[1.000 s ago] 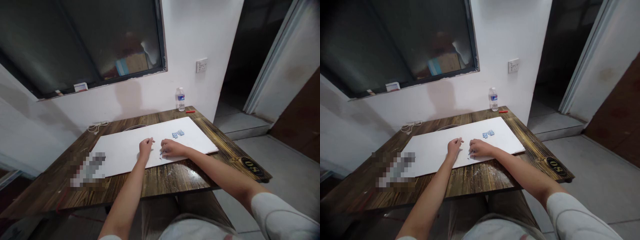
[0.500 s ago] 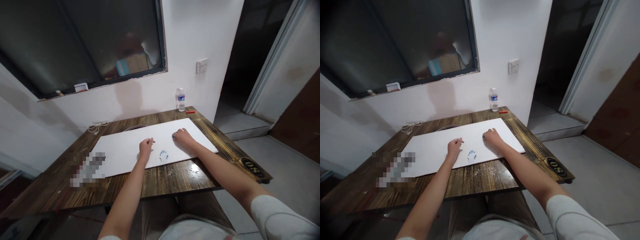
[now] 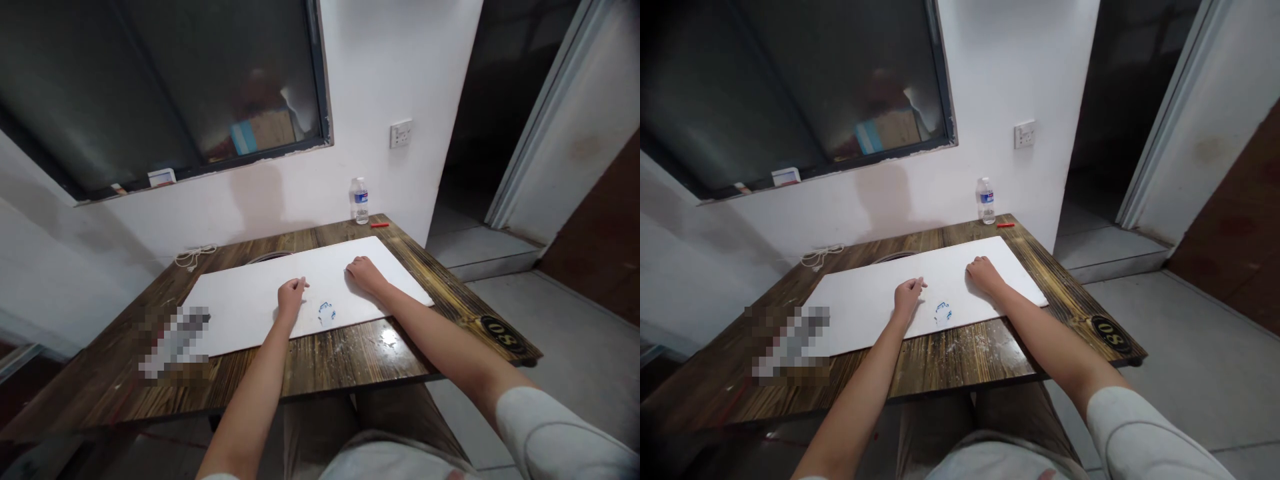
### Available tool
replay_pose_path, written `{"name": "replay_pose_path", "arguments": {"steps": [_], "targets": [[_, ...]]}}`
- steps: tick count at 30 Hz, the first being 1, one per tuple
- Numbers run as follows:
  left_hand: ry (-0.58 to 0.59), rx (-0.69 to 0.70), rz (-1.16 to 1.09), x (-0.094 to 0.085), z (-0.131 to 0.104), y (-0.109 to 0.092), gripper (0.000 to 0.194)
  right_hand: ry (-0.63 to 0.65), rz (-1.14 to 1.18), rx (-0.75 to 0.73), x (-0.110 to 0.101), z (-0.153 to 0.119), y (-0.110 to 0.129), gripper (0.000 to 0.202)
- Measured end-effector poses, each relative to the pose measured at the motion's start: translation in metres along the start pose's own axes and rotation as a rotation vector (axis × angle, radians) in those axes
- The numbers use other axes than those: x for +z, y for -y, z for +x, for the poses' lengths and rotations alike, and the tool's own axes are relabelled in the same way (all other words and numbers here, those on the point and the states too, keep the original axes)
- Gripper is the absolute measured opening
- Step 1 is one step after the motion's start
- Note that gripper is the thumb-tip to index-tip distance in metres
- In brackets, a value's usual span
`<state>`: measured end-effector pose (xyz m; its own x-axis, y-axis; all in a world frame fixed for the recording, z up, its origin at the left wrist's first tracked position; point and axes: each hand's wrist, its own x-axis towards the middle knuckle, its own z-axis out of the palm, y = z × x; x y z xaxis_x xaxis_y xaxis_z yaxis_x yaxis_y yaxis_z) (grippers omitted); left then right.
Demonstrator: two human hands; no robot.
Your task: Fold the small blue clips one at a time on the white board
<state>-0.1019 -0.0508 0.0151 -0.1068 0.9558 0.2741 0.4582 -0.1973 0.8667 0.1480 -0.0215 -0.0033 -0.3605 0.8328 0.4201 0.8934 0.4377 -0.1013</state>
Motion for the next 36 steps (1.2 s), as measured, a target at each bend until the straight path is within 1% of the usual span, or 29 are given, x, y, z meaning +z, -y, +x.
{"name": "replay_pose_path", "arguments": {"steps": [2,5,8,9,11,13,15,17,20,22,24,26,29,31,33,34,36], "targets": [[-0.004,0.010,0.010,0.000,0.000,0.000,0.046,-0.070,0.091,0.004,0.002,0.000,-0.001,0.021],[-0.008,0.027,0.028,0.000,0.002,0.002,0.046,-0.180,0.261,-0.056,0.005,0.000,0.006,0.020],[-0.009,0.045,0.056,-0.001,0.004,0.004,0.045,-0.256,0.438,-0.158,0.005,-0.002,0.025,0.020],[-0.008,0.051,0.066,-0.001,0.004,0.004,0.045,-0.254,0.487,-0.214,0.005,-0.003,0.034,0.021],[-0.006,0.053,0.074,-0.001,0.004,0.003,0.046,-0.223,0.527,-0.364,0.003,-0.006,0.050,0.020],[-0.007,0.040,0.061,-0.001,0.003,0.002,0.046,-0.138,0.527,-0.519,0.001,-0.010,0.063,0.017],[-0.007,0.027,0.041,-0.001,0.001,0.000,0.047,-0.033,0.541,-0.595,-0.002,-0.013,0.070,0.018],[0.001,0.025,0.026,-0.001,0.000,-0.001,0.047,0.076,0.582,-0.603,-0.004,-0.016,0.071,0.024],[0.011,0.014,0.005,0.000,0.000,-0.001,0.047,0.214,0.688,-0.545,-0.004,-0.017,0.068,0.036],[0.018,-0.004,-0.014,0.001,0.000,0.000,0.046,0.241,0.755,-0.477,-0.003,-0.015,0.066,0.042],[0.024,-0.012,-0.025,0.002,0.000,0.001,0.046,0.193,0.786,-0.375,-0.001,-0.012,0.065,0.043],[0.021,-0.010,-0.020,0.002,0.001,0.001,0.045,0.106,0.752,-0.260,0.001,-0.009,0.062,0.039],[0.015,-0.010,-0.004,0.002,0.001,0.001,0.045,-0.037,0.547,-0.055,-0.001,-0.005,0.050,0.028],[0.014,-0.016,-0.005,0.001,0.002,0.002,0.047,-0.092,0.322,0.108,-0.004,-0.006,0.038,0.033],[0.011,-0.014,-0.004,0.000,0.002,0.004,0.048,-0.074,0.111,0.236,-0.006,-0.008,0.024,0.038],[0.011,-0.010,-0.002,0.000,0.003,0.004,0.049,-0.031,0.034,0.281,-0.007,-0.008,0.018,0.037],[0.010,-0.004,0.001,0.000,0.002,0.004,0.049,0.097,-0.050,0.330,-0.009,-0.009,0.008,0.031]]}}
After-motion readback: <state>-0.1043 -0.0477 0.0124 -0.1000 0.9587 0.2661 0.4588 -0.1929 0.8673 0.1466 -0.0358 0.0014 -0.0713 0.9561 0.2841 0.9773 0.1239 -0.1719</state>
